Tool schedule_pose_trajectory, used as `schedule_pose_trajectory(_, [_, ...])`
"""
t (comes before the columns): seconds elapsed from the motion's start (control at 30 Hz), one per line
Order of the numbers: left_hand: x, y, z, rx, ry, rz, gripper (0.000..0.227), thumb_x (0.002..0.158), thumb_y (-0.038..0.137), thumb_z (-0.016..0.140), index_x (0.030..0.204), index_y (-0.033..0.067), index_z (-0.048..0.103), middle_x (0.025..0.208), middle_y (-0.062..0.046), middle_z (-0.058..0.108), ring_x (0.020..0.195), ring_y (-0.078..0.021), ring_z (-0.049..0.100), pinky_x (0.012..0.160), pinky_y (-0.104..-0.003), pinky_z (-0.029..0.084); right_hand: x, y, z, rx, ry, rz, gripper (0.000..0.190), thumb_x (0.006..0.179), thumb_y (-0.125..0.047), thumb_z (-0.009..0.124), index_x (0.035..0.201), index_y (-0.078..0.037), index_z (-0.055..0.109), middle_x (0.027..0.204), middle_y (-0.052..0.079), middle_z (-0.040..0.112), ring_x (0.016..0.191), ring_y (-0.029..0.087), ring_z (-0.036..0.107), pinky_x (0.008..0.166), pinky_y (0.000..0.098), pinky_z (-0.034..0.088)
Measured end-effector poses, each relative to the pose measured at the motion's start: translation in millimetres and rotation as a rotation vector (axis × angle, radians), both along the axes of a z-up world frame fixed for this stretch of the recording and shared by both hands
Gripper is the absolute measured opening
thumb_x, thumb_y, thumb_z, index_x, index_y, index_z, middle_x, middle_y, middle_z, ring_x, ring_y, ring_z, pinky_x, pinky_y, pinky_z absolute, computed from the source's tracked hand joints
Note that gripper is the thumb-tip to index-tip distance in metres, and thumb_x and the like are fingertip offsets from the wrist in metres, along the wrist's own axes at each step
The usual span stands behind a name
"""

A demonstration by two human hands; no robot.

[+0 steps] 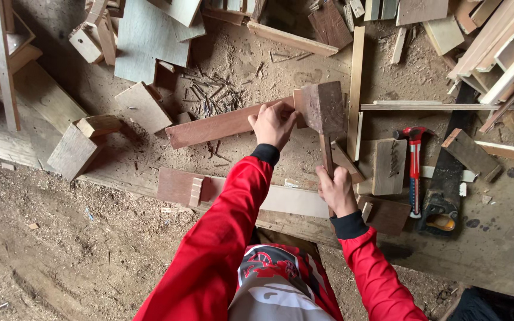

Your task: The person assembles wooden pieces into a cross-shaped joint using a hammer and a wooden mallet. They align the pieces, tap them together, and adjust the fit repeatedly. The work takes place on a cluttered workbench with scattered wood scraps and nails.

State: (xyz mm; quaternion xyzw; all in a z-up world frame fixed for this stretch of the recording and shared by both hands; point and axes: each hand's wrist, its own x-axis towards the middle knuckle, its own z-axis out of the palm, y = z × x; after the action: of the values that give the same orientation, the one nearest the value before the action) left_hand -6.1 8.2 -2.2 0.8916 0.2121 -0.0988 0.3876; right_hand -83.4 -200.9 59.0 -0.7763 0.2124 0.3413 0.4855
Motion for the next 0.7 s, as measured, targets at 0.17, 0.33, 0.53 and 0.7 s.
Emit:
schedule_pose_trajectory(0.17, [-0.1,-2.3,-1.4,0.011,-0.023,0.012,0.02,0.083,0.041,0.077,0.085,0.0207,0.078,0.082,0.005,0.078,0.093,-0.0187,0.064,0.086,-0.045,0.03,-4.4,-3.2,-1.8,0.005,-0.04,0.017,0.047,0.096,-0.032,0.067,0.066,-0.001,0.046,0.056,0.011,0.059,0.041,0.017,0.058,0.035,0.0312,0.045])
schedule_pose_trajectory(0.33, [1.3,-2.8,1.6,0.007,-0.01,0.011,0.019,0.083,0.04,0.077,0.086,0.0208,0.078,0.082,0.005,0.078,0.093,-0.0184,0.064,0.087,-0.045,0.03,-1.6,1.6,2.7,0.038,-0.037,-0.029,0.046,0.096,-0.029,0.068,0.068,-0.003,0.043,0.058,0.009,0.057,0.041,0.015,0.056,0.034,0.031,0.042])
schedule_pose_trajectory(0.53, [0.0,-3.5,-1.7,0.008,0.023,-0.006,0.02,0.084,0.04,0.076,0.088,0.0208,0.078,0.083,0.004,0.078,0.092,-0.0187,0.063,0.088,-0.045,0.031,-4.4,-2.4,40.0,0.103,-0.198,0.003,0.043,0.1,-0.026,0.063,0.065,-0.002,0.055,0.055,0.006,0.059,0.041,0.015,0.054,0.039,0.0304,0.042])
schedule_pose_trajectory(0.7, [0.2,1.5,-11.9,0.006,-0.019,-0.017,0.019,0.09,0.034,0.071,0.089,0.0167,0.078,0.082,0.001,0.078,0.088,-0.0188,0.063,0.093,-0.046,0.032,-12.8,-5.4,29.2,0.102,-0.313,0.038,0.035,0.1,-0.023,0.059,0.071,-0.003,0.056,0.053,0.004,0.056,0.041,0.015,0.053,0.04,0.0315,0.04])
